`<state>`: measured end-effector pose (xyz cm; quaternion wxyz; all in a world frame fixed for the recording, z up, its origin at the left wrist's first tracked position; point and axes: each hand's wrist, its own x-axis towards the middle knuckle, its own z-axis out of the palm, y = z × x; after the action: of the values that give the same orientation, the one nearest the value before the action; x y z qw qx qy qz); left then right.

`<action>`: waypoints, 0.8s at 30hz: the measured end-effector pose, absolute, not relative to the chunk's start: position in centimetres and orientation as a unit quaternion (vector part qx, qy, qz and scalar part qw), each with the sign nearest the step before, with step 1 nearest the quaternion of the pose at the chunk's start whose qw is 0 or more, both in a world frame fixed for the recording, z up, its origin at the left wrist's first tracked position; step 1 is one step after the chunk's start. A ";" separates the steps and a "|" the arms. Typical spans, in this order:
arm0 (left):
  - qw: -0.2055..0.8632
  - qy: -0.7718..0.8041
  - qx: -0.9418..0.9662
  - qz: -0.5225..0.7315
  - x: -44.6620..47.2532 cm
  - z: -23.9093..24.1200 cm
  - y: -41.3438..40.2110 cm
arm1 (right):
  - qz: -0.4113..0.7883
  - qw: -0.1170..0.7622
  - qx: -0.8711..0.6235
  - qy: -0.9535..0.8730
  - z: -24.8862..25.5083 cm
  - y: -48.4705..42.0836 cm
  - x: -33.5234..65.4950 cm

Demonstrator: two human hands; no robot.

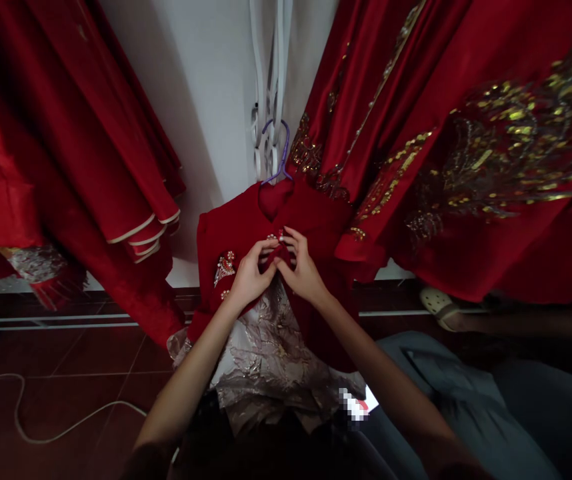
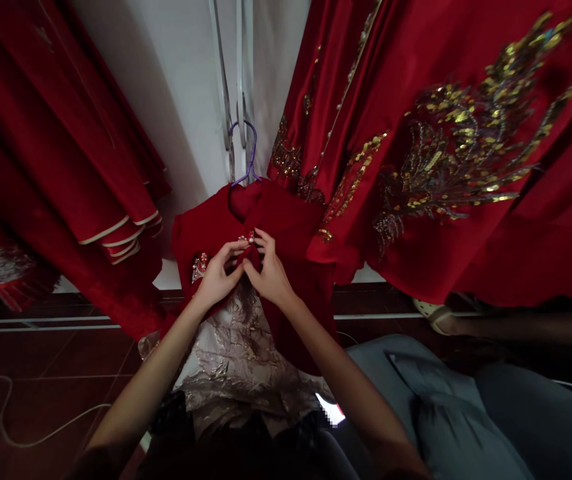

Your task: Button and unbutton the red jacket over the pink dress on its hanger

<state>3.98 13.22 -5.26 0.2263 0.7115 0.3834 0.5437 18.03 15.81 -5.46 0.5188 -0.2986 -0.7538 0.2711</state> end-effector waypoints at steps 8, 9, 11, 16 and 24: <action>0.164 0.555 0.706 0.409 1.7 -8.2 6.0 | 0.175 0.402 -0.331 -0.836 -11.4 12.1 20.9; 0.114 0.582 0.705 0.388 1.5 -8.4 5.5 | 0.167 0.414 -0.348 -0.824 -11.8 12.1 20.9; 0.040 0.622 0.700 0.348 1.0 -8.7 5.0 | 0.172 0.459 -0.376 -0.786 -12.1 12.3 20.8; 0.050 0.652 0.679 0.332 -0.3 -6.6 4.6 | 0.210 0.561 -0.433 -0.674 -10.0 11.8 20.6; 0.204 0.531 0.714 0.408 5.2 -4.8 3.7 | 0.276 0.614 -0.372 -0.639 -2.7 8.9 21.4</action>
<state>5.17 3.65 -4.80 0.2037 0.7143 0.5308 0.4081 21.38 8.94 -2.68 0.6138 -0.3717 -0.6393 0.2764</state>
